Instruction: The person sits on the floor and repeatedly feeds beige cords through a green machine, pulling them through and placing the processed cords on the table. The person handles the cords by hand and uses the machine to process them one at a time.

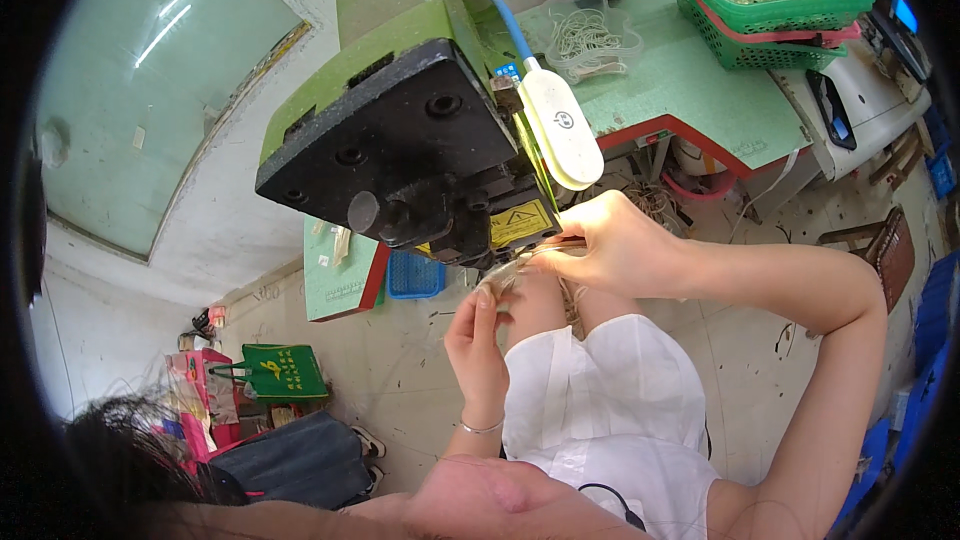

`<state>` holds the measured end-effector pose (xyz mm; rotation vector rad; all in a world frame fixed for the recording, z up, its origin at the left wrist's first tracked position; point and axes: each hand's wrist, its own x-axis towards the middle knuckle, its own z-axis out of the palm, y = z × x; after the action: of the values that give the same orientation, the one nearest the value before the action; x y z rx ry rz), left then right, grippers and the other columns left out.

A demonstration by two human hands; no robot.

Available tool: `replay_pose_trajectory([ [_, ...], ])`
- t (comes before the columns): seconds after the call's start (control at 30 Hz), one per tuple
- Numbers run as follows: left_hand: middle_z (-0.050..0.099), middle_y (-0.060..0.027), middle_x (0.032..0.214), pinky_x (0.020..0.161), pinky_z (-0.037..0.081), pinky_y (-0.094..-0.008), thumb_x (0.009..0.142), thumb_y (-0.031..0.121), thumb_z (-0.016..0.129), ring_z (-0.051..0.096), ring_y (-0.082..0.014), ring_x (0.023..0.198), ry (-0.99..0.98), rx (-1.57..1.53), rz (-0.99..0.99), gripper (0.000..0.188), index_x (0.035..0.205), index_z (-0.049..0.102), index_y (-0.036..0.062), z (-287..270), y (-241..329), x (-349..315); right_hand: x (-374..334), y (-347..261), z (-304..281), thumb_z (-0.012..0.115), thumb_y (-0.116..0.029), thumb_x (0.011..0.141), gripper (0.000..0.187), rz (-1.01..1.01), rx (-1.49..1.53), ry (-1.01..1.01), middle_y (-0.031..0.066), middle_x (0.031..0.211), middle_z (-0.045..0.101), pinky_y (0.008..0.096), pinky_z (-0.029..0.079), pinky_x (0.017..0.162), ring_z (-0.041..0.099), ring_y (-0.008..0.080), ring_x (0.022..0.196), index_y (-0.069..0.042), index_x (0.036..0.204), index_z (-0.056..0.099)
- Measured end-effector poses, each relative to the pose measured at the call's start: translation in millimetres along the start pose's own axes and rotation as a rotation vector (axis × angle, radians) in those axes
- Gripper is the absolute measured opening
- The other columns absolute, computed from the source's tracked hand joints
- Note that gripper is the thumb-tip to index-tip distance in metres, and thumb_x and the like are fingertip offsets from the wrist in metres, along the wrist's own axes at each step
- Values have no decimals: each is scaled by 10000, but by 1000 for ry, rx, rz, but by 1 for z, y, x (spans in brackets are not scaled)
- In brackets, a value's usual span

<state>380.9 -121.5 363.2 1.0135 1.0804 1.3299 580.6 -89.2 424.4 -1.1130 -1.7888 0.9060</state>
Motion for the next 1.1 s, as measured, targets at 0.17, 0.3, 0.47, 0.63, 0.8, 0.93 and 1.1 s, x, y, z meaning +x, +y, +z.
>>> replay_pose_trajectory([
  [0.17, 572, -39, 829, 670, 421, -264, 823, 154, 664, 531, -162, 790, -341, 614, 502, 218, 963, 622, -7, -7, 23, 37, 7, -6, -16, 707, -141, 717, 241, -35, -331, -123, 186, 710, 629, 346, 499, 589, 620, 323, 644, 36, 868, 645],
  [0.3, 460, -76, 584, 491, 326, -250, 789, 179, 698, 390, -112, 544, -696, 707, 215, 188, 830, 659, 0, -3, 47, 60, 16, -19, -15, 683, -177, 725, 230, -72, -285, -122, 186, 708, 618, 390, 497, 642, 599, 358, 667, 27, 822, 641],
  [0.47, 384, -66, 498, 422, 250, -237, 823, 161, 673, 297, -56, 471, -682, 424, 191, 189, 742, 669, -10, -1, 33, 69, 16, -24, -40, 664, -219, 758, 225, 115, -380, -485, 140, 662, 619, 339, 477, 586, 609, 245, 618, 2, 798, 650],
  [0.63, 439, -43, 496, 430, 268, -234, 808, 137, 685, 335, -37, 476, -521, 294, 68, 189, 701, 656, -17, 7, 29, 49, -4, 0, -80, 638, -225, 825, 206, 455, -40, -588, 22, 677, 658, 245, 454, 626, 592, 71, 646, -24, 829, 684],
  [0.8, 528, 1, 536, 441, 295, -232, 795, 132, 700, 382, -25, 492, -391, 601, 514, 211, 668, 631, -21, 12, 32, 45, -43, 18, -77, 612, -195, 865, 266, 530, 307, -216, 30, 749, 619, 239, 455, 657, 579, 90, 685, 32, 1003, 612],
  [0.93, 557, 26, 573, 453, 319, -212, 804, 148, 700, 426, -22, 515, -434, 552, 294, 198, 708, 657, -21, 12, 40, 43, -57, 22, -61, 436, -282, 967, 331, 606, 618, 23, 11, 747, 554, 236, 412, 573, 489, 77, 592, 13, 1087, 528],
  [1.1, 589, 6, 610, 483, 357, -178, 833, 177, 680, 483, -30, 566, -425, 250, -205, 213, 780, 694, -28, 13, 50, 34, -55, 21, -59, 420, -274, 973, 291, 635, 1012, 62, 21, 705, 530, 245, 405, 508, 464, 77, 553, -11, 912, 529],
])
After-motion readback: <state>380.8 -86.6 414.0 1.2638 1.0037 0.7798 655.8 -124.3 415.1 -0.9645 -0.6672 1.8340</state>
